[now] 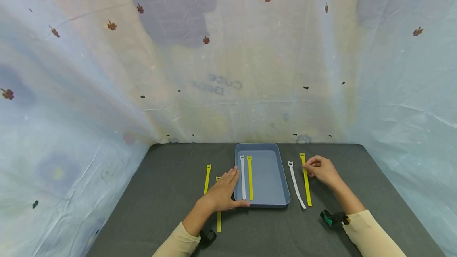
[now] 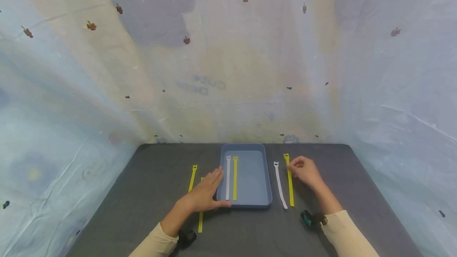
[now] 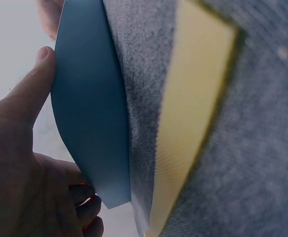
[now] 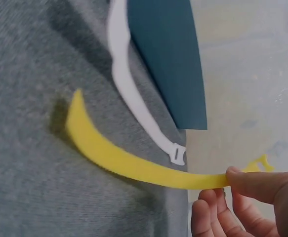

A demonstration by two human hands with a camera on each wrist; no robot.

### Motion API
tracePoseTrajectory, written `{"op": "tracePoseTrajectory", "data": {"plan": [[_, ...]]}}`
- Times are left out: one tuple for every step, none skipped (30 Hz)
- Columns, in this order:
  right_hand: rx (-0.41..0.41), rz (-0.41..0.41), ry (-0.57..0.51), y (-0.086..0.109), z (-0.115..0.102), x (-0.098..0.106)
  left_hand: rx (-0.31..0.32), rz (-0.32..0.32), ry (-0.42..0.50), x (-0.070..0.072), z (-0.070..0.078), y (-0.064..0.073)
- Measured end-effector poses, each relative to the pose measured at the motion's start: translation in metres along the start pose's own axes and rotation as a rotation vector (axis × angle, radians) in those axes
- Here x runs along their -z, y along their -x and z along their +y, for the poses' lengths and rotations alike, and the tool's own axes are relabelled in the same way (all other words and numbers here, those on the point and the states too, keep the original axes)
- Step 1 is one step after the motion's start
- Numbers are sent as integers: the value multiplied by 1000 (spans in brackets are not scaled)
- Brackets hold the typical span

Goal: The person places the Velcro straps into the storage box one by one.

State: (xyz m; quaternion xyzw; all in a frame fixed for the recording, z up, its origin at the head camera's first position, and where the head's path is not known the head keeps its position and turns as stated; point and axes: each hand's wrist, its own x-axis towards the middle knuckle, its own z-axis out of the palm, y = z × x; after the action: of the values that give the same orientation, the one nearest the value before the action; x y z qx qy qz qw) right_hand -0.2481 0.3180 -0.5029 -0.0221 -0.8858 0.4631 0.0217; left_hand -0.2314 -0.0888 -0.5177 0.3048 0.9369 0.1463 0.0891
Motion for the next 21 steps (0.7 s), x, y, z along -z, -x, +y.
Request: {"op": "tracePoseTrajectory", "data": {"plan": [[6,5,-2,0,-1,1,-1,0,-2,0,0,0],[12,12,-3,-1,-1,1,-2,1,-3,-1,0,-1],[14,21,-6,-1,-1,1,-3,1,-4,-1,0,-1],[18,31,-5,-1,-2,2,-4,3,-4,-1,0,-1],[25,40,-6,-1,-2,2,-5,4,-3,0,0,0],[32,49,-4,-1,-3,3,-6,4,-1,0,0,0],[31,58,-4,-1,-4,3,-6,4,0,0,1,0],[35,65,-6,-1,-5,3,-6,4,1,1,1,1],[39,76,-8,-1,-6,4,-6,5,2,1,1,1],[43,85,-7,-1,-8,4,-6,4,3,1,1,1],[50,94,-14,-2,-9,5,-6,3,4,2,1,1],[60,104,-21,-2,-10,5,-6,1,4,2,1,1],[66,116,-31,-2,-12,6,-6,0,4,2,1,1],[74,130,-39,-2,-13,6,-5,-1,5,1,1,1],[82,141,-43,-2,-14,6,-5,-1,5,1,1,1],[90,151,-48,-2,-15,7,-5,-1,5,1,1,1],[100,160,-54,-2,-17,8,-4,-1,6,1,1,1],[106,168,-56,-3,-18,8,-4,0,5,1,1,1],[107,177,-55,-2,-19,9,-4,2,5,1,1,1],[112,180,-56,-2,-21,9,-3,2,7,1,2,1],[118,184,-56,-2,-22,10,-3,3,7,1,2,1]]}}
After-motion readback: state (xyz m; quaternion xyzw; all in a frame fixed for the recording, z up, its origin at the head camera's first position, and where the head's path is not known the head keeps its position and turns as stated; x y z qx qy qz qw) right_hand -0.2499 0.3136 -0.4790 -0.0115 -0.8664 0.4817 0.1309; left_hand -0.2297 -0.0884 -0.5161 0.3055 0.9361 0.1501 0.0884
